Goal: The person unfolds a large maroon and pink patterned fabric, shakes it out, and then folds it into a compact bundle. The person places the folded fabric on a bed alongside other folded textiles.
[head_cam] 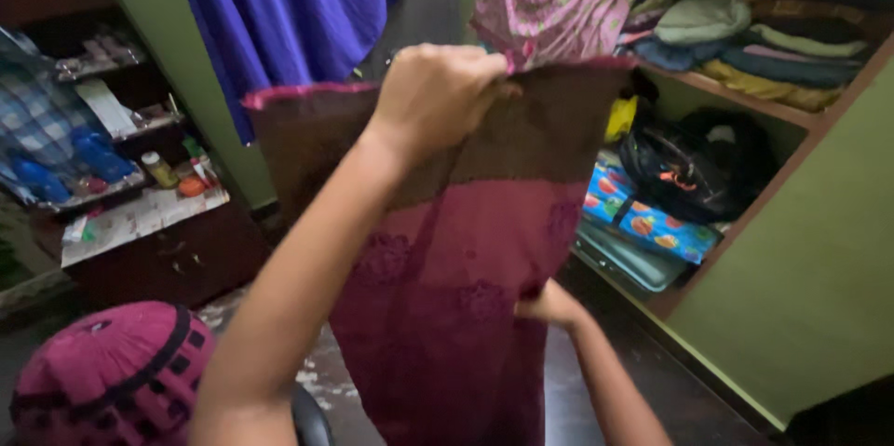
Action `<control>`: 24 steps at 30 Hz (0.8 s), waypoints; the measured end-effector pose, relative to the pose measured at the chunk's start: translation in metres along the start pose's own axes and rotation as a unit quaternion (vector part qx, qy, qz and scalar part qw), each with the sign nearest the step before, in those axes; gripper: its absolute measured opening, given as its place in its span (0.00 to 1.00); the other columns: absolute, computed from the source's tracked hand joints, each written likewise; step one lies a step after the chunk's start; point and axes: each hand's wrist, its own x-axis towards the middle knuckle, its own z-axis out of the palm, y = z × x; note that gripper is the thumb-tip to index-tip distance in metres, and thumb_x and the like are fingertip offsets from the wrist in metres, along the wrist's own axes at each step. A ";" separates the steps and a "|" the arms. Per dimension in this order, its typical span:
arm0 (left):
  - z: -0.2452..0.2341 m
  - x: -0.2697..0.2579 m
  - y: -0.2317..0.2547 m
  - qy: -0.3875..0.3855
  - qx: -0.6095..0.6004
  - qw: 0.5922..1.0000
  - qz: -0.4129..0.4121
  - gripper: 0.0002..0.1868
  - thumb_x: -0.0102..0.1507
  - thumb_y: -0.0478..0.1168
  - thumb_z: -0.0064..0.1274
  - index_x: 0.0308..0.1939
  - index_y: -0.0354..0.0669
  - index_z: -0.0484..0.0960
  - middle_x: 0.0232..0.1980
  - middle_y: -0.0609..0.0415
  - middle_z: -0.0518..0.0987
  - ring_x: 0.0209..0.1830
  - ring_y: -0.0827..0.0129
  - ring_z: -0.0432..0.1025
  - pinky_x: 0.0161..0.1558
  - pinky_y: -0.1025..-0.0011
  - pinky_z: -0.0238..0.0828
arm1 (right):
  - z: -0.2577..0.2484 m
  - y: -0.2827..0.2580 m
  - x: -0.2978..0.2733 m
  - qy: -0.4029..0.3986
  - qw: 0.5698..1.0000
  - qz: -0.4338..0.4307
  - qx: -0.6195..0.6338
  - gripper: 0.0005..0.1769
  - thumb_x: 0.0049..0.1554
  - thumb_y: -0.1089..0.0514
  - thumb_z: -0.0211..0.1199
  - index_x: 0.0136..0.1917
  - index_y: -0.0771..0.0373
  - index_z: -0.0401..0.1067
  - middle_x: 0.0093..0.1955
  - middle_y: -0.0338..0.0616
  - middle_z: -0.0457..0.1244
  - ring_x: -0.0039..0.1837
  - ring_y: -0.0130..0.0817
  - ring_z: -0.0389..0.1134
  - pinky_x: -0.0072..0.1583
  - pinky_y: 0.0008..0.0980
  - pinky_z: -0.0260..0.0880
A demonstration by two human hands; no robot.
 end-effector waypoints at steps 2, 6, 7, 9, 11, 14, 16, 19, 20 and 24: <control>0.013 -0.011 -0.006 -0.006 -0.011 1.000 -0.015 0.13 0.63 0.52 0.60 0.31 0.50 0.81 0.30 0.54 0.80 0.30 0.55 0.77 0.30 0.59 0.70 | 0.015 0.008 -0.017 -0.019 0.996 0.073 -0.036 0.33 0.43 0.60 0.78 0.61 0.65 0.73 0.56 0.44 0.71 0.58 0.33 0.71 0.60 0.37 0.74; 0.040 -0.029 -0.018 0.000 -0.054 0.998 -0.020 0.13 0.62 0.52 0.60 0.31 0.49 0.80 0.29 0.54 0.80 0.29 0.56 0.77 0.29 0.59 0.70 | 0.042 0.024 -0.039 -0.022 0.984 0.128 0.123 0.25 0.51 0.54 0.72 0.60 0.64 0.76 0.56 0.42 0.71 0.58 0.31 0.70 0.61 0.36 0.72; 0.047 -0.032 -0.021 0.006 -0.065 0.998 -0.018 0.13 0.62 0.52 0.61 0.31 0.49 0.80 0.28 0.55 0.80 0.28 0.56 0.77 0.28 0.59 0.69 | 0.047 0.027 -0.043 -0.003 0.980 0.137 0.142 0.24 0.53 0.52 0.71 0.60 0.65 0.76 0.56 0.41 0.71 0.59 0.30 0.70 0.62 0.35 0.70; 0.060 -0.034 -0.031 -0.053 -0.048 0.994 -0.083 0.16 0.63 0.56 0.61 0.37 0.50 0.81 0.35 0.55 0.82 0.37 0.57 0.78 0.37 0.58 0.71 | 0.053 0.028 -0.043 0.037 0.971 0.154 0.180 0.23 0.57 0.49 0.68 0.60 0.66 0.78 0.56 0.39 0.71 0.59 0.29 0.69 0.63 0.34 0.68; 0.070 -0.037 -0.040 -0.059 0.003 0.991 -0.119 0.22 0.60 0.57 0.62 0.48 0.48 0.80 0.42 0.54 0.81 0.46 0.57 0.76 0.47 0.53 0.69 | 0.055 0.019 -0.048 0.069 0.961 0.174 0.206 0.23 0.56 0.49 0.67 0.61 0.62 0.76 0.56 0.36 0.71 0.59 0.28 0.69 0.63 0.34 0.67; 0.083 -0.061 -0.049 -0.005 0.064 0.987 -0.149 0.41 0.55 0.55 0.63 0.68 0.44 0.71 0.57 0.50 0.76 0.61 0.53 0.68 0.62 0.43 0.59 | 0.053 -0.007 -0.057 0.119 0.925 0.241 0.266 0.23 0.55 0.48 0.67 0.60 0.60 0.76 0.53 0.38 0.71 0.55 0.32 0.70 0.58 0.38 0.69; 0.095 -0.101 -0.053 0.006 0.012 0.982 -0.191 0.45 0.59 0.54 0.63 0.74 0.43 0.63 0.70 0.47 0.70 0.72 0.49 0.59 0.69 0.39 0.48 | 0.048 -0.018 -0.056 0.155 0.911 0.259 0.282 0.22 0.55 0.48 0.67 0.59 0.61 0.76 0.52 0.39 0.71 0.52 0.32 0.70 0.55 0.38 0.69; 0.136 -0.208 -0.034 0.088 -0.131 0.946 -0.282 0.34 0.64 0.46 0.62 0.71 0.41 0.69 0.71 0.44 0.72 0.74 0.45 0.62 0.73 0.48 0.54 | 0.038 -0.026 -0.061 0.204 0.902 0.268 0.269 0.22 0.56 0.47 0.67 0.58 0.61 0.77 0.50 0.38 0.71 0.48 0.30 0.69 0.52 0.35 0.68; 0.156 -0.250 -0.020 0.105 -0.174 0.926 -0.317 0.31 0.65 0.45 0.61 0.70 0.40 0.70 0.70 0.43 0.73 0.74 0.45 0.64 0.75 0.52 0.58 | 0.033 -0.029 -0.064 0.213 0.892 0.296 0.268 0.22 0.56 0.46 0.67 0.58 0.61 0.77 0.48 0.39 0.70 0.47 0.31 0.69 0.51 0.36 0.68; 0.239 -0.412 0.074 -0.011 -0.304 0.752 -0.585 0.34 0.62 0.50 0.63 0.65 0.34 0.70 0.63 0.38 0.76 0.65 0.51 0.71 0.64 0.58 0.65 | 0.026 -0.045 -0.081 0.262 0.864 0.332 0.273 0.21 0.57 0.47 0.66 0.58 0.62 0.77 0.46 0.41 0.71 0.45 0.32 0.69 0.49 0.37 0.68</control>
